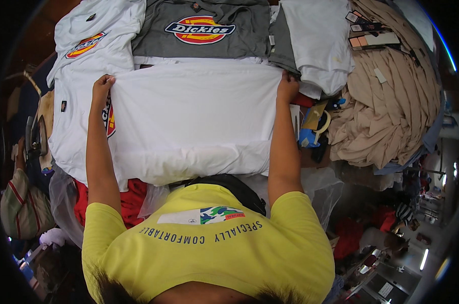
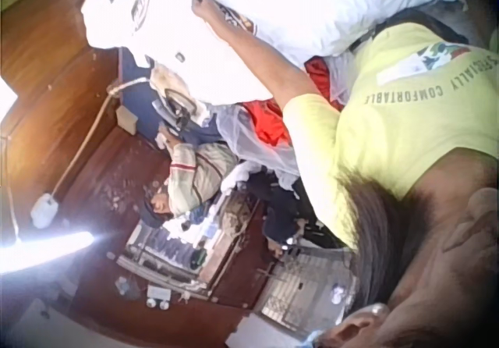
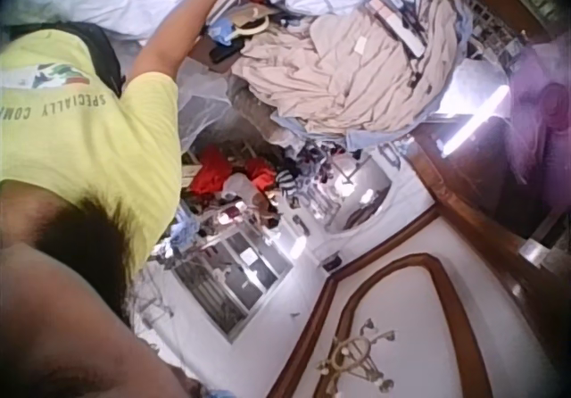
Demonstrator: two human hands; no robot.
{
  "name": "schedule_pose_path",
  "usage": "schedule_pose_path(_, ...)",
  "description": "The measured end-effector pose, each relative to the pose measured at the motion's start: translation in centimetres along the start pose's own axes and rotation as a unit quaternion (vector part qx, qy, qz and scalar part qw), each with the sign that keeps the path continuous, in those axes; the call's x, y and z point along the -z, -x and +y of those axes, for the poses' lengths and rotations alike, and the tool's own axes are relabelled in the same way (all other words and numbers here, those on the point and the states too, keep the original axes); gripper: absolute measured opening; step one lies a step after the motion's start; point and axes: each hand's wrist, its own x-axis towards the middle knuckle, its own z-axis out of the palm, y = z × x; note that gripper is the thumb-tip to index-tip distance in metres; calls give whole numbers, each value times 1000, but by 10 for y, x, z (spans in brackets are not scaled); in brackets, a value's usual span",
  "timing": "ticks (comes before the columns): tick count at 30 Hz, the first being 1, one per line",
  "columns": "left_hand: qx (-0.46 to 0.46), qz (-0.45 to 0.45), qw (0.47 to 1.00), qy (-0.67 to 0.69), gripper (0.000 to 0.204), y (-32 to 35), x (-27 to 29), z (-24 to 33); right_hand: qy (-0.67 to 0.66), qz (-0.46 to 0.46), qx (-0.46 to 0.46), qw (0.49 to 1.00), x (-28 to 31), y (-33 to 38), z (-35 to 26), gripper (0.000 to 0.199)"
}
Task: The person picks up and lays out several t-shirts on a work table, then uses shears to trim excess material or labels from the collar and hem of a shirt before folding it.
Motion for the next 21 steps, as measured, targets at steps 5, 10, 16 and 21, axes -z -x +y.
schedule_pose_path(5, -16, 7, 1000, 1, 13, -4, -1, -5, 61, -12, 10, 998, -10, -4, 8, 41)
schedule_pose_path(10, -95, 138, 972, -166, 22, 27, -25, 24, 117, -129, 41, 984, 2, -12, 13, 29)
schedule_pose_path(16, -115, -127, 977, -128, 38, 154, 21, 19, 8, -374, 184, 909, 137, 44, 9, 33)
schedule_pose_path(21, -163, -191, 924, -287, 56, 259, 13, 21, 94, -506, 56, 856, 208, 121, -5, 58)
